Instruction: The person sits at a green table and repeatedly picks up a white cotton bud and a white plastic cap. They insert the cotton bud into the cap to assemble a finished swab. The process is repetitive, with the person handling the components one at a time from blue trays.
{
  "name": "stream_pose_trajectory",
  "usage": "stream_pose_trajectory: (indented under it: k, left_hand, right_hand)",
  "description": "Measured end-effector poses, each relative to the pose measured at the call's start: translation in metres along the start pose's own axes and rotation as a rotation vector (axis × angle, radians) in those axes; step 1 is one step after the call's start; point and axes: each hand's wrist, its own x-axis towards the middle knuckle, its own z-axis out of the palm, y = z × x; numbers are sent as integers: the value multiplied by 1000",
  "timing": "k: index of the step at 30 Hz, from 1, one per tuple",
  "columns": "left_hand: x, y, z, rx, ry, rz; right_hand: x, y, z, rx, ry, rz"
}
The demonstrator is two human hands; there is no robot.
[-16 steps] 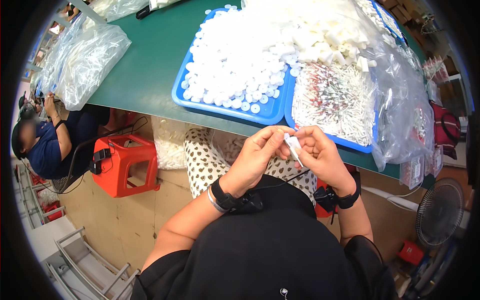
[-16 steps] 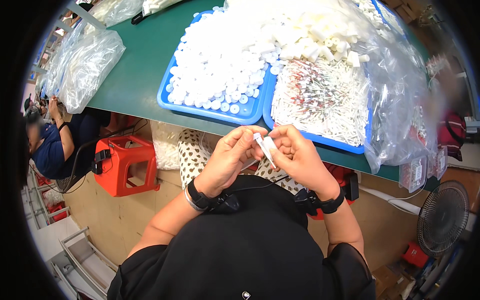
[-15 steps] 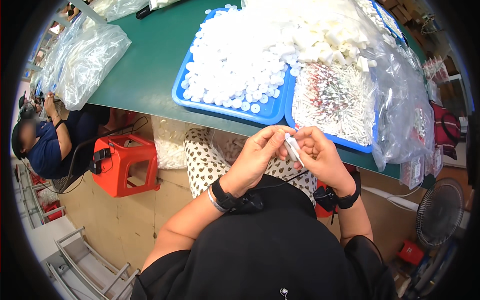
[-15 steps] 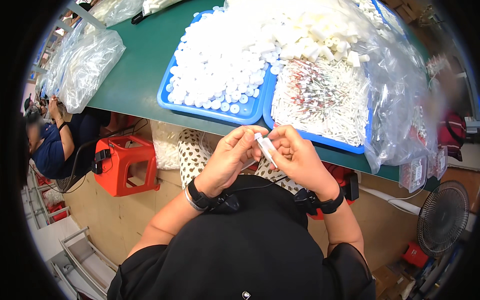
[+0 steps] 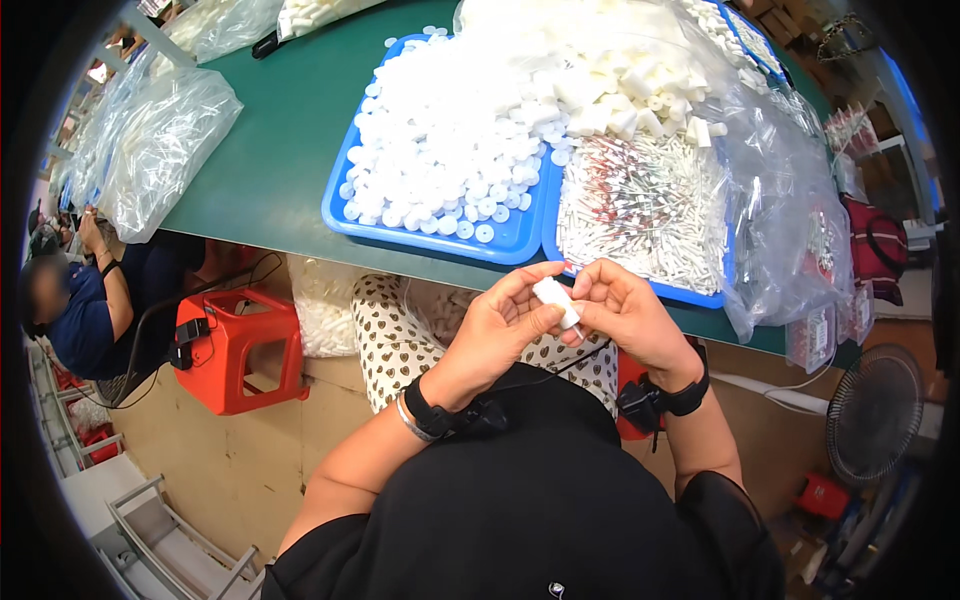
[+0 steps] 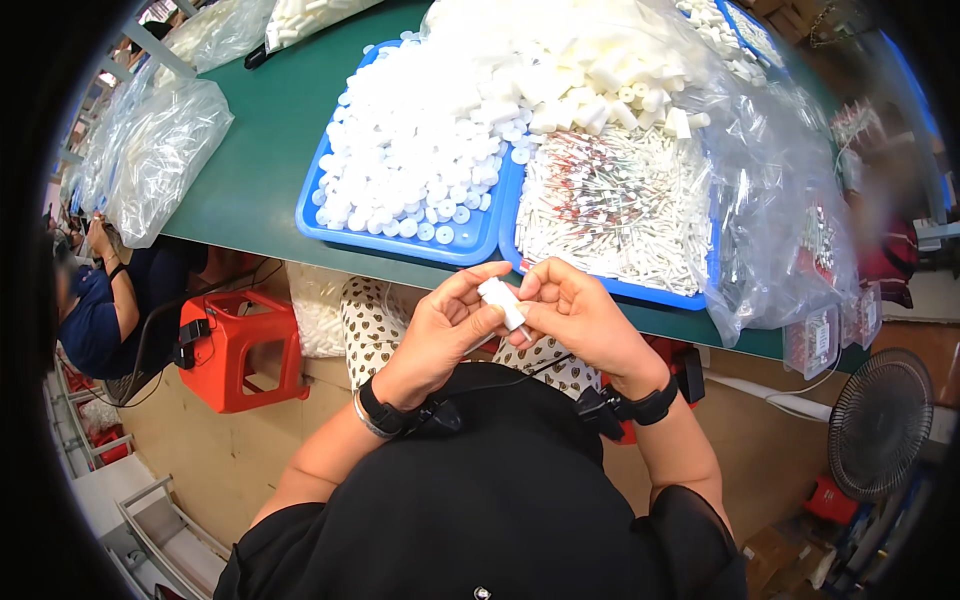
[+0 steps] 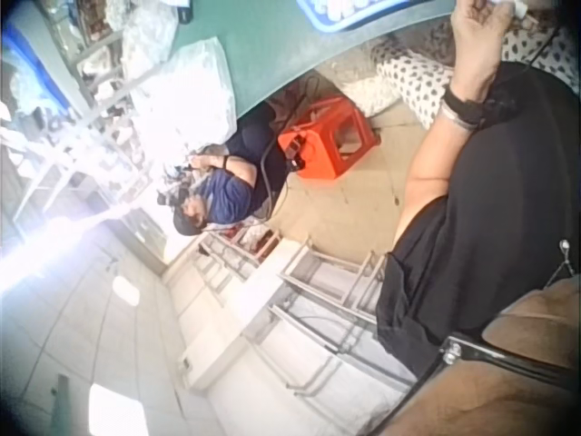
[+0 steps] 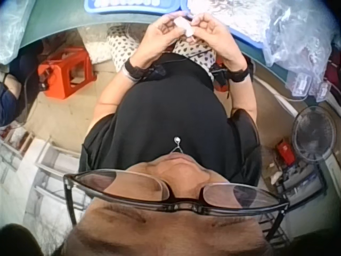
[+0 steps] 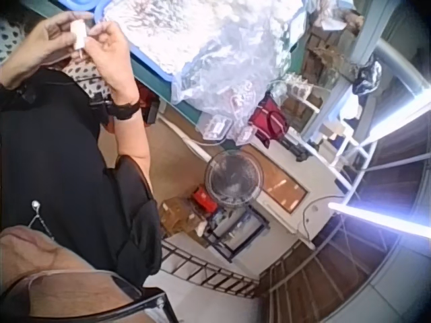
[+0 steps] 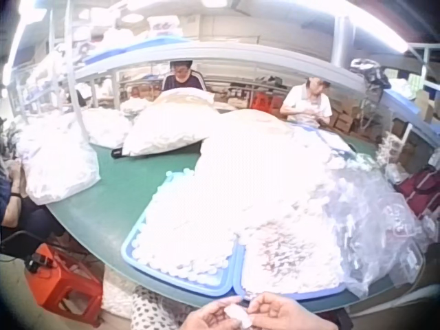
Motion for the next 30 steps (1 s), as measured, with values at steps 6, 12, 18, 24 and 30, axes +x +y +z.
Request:
stream_pose_trajectory:
  k: [6,12,18,24,30]
  left_hand:
    - [3,-5,-8,-63,-42,-48]
    - [-2,-5,-1,-114,-99,-89]
    - [1,1,-9,-201,-59,-72]
    - [8,5,-14,-359,36,26]
    - [7,-9,-10,-307,34,84]
  right_hand:
    - [34,-54,-76,-1197,796,-479]
    - [63,-60,-119,-1802,865,-334]
    - [39,-58,-84,-1217,723,-519]
    - [-8,-28,-2,-1003,125,-571]
    - [-4,4,15,-966,196,-639]
